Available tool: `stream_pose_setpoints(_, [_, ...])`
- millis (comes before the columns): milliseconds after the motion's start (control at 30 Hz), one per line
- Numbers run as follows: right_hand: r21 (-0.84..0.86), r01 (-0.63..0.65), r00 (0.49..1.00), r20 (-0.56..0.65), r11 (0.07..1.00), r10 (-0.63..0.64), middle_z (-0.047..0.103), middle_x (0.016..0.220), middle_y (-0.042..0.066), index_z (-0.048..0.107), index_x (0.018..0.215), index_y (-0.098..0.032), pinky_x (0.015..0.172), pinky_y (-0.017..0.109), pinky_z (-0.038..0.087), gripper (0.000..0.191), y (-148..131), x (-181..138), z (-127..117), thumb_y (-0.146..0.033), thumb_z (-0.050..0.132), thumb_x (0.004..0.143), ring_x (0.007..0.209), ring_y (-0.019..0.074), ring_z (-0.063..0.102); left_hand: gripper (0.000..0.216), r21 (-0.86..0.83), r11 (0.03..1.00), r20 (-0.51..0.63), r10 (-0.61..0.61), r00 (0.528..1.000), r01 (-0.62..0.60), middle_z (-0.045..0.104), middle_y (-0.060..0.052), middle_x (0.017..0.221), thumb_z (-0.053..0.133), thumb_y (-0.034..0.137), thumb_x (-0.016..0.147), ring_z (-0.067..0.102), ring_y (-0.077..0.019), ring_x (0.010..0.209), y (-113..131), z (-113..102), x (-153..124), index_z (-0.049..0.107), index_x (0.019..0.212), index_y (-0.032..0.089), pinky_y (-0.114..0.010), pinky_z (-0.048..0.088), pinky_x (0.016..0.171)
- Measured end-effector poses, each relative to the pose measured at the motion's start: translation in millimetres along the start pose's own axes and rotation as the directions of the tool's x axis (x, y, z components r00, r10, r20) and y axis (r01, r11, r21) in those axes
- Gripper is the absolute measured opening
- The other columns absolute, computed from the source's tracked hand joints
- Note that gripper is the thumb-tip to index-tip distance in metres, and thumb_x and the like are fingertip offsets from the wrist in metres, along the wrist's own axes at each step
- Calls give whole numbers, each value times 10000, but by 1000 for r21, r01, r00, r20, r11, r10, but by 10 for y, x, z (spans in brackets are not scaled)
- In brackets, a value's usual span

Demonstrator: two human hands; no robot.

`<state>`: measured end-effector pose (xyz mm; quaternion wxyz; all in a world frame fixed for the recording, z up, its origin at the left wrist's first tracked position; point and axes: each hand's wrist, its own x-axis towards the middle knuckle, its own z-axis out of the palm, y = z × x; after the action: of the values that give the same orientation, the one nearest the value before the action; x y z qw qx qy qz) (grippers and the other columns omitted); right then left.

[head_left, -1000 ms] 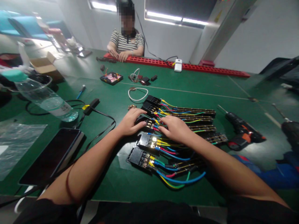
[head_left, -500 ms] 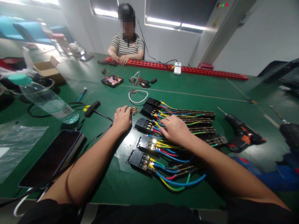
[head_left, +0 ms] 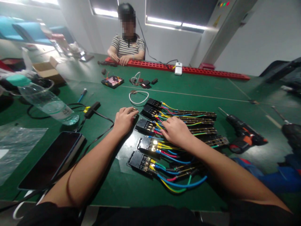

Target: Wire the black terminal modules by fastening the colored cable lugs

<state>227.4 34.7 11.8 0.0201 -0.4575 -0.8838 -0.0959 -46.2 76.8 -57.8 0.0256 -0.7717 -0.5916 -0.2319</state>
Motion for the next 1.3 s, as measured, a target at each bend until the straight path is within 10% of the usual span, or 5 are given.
stream_pose_setpoints(433, [-13, 13, 1000, 17, 1000, -13, 709, 947, 142, 726, 1017, -123, 767, 357, 373, 269, -13, 4, -17, -347, 589, 959, 905, 272, 578, 282, -24, 997, 11, 74, 997, -74, 692, -78, 1287, 510, 276, 953, 541, -320, 1176, -44, 32, 12, 729, 1131, 268, -529, 455, 984])
stream_pose_setpoints(900, [-12, 28, 999, -19, 1000, -28, 711, 928, 133, 720, 976, -145, 761, 355, 379, 254, 0, -4, -59, -359, 584, 959, 890, 269, 594, 745, -16, 981, -11, -193, 981, 193, 426, -252, 1524, 606, 451, 864, 381, -428, 1438, -110, 137, 98, 385, 1491, 117, -603, 341, 1173])
stream_pose_setpoints(1300, [56, -11, 997, -75, 998, 15, 723, 987, 125, 722, 1006, -143, 813, 351, 409, 240, 61, -57, -272, -348, 607, 960, 918, 249, 595, 760, -81, 933, -70, -357, 932, 351, 429, -306, 1504, 502, 583, 919, 408, -439, 1421, -132, 316, 372, 416, 1460, 57, -596, 364, 1153])
